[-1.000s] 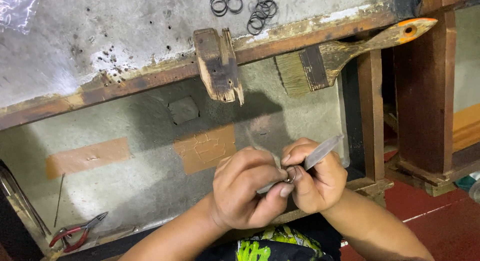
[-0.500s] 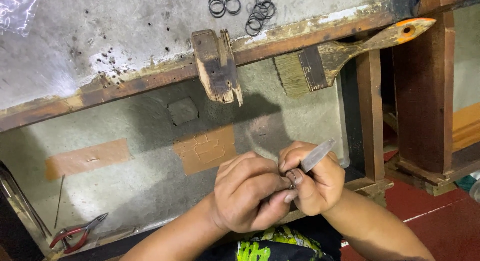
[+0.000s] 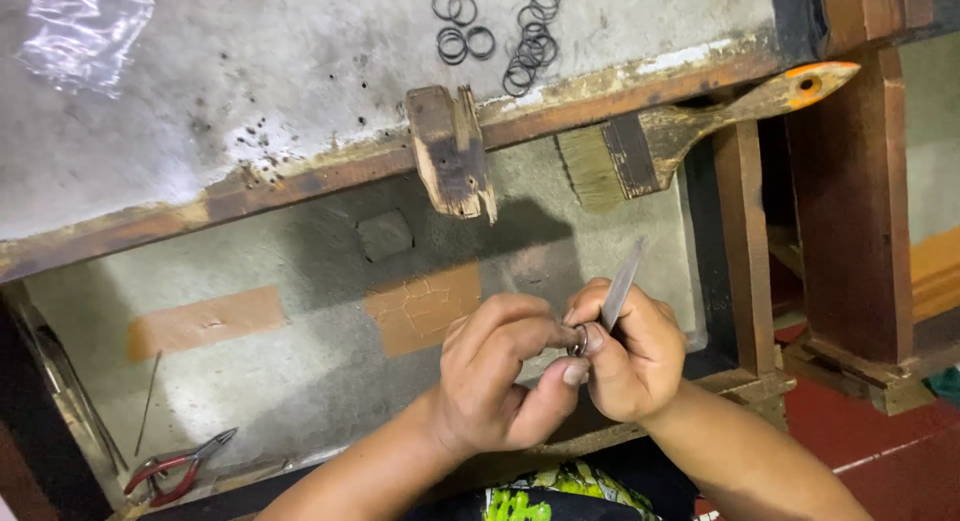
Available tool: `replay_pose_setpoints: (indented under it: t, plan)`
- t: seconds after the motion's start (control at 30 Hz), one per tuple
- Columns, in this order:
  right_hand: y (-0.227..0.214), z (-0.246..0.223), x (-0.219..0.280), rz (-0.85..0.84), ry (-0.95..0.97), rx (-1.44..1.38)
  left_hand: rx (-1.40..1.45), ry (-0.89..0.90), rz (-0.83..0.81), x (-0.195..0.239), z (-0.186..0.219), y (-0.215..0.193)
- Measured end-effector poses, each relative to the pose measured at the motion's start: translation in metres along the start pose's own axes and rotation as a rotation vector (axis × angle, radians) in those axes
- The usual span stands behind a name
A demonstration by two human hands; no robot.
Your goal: Filing the joints of small metal rings at a jewelry workbench to smooth the edges.
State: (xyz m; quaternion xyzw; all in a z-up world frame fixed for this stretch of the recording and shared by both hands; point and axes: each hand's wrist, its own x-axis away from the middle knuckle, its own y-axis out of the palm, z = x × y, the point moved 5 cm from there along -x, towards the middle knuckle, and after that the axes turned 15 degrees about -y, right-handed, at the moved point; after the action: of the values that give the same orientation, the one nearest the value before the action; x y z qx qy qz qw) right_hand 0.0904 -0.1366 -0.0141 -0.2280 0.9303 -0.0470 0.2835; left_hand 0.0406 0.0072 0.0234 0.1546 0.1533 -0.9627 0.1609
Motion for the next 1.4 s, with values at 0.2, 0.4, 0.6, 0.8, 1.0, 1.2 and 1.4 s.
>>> replay_pose_setpoints:
  t: [0.2,0.4,0.6,0.8,1.0,1.2,1.4]
  plan:
    - [-0.001,0.005,0.002,0.014,0.03,0.079,-0.01,-0.033,0.011,0.0,-0.004,0.002]
    - [0.0,0.006,0.001,0.005,0.014,0.098,-0.069,0.0,0.017,0.004,-0.006,0.002]
    - [0.003,0.008,0.004,0.038,0.0,-0.095,-0.029,0.072,-0.017,0.002,-0.001,0.002]
    - [0.004,0.002,-0.002,0.011,-0.021,-0.126,-0.035,0.12,-0.01,0.005,-0.002,0.001]
    - [0.002,0.009,0.009,0.064,-0.024,-0.097,-0.116,0.045,0.045,0.005,-0.007,-0.004]
    - [0.003,0.007,0.009,0.034,-0.06,-0.075,-0.185,0.013,0.113,0.006,-0.007,-0.003]
    - [0.004,0.005,0.007,0.014,-0.069,-0.042,-0.155,-0.042,0.12,0.006,-0.004,-0.001]
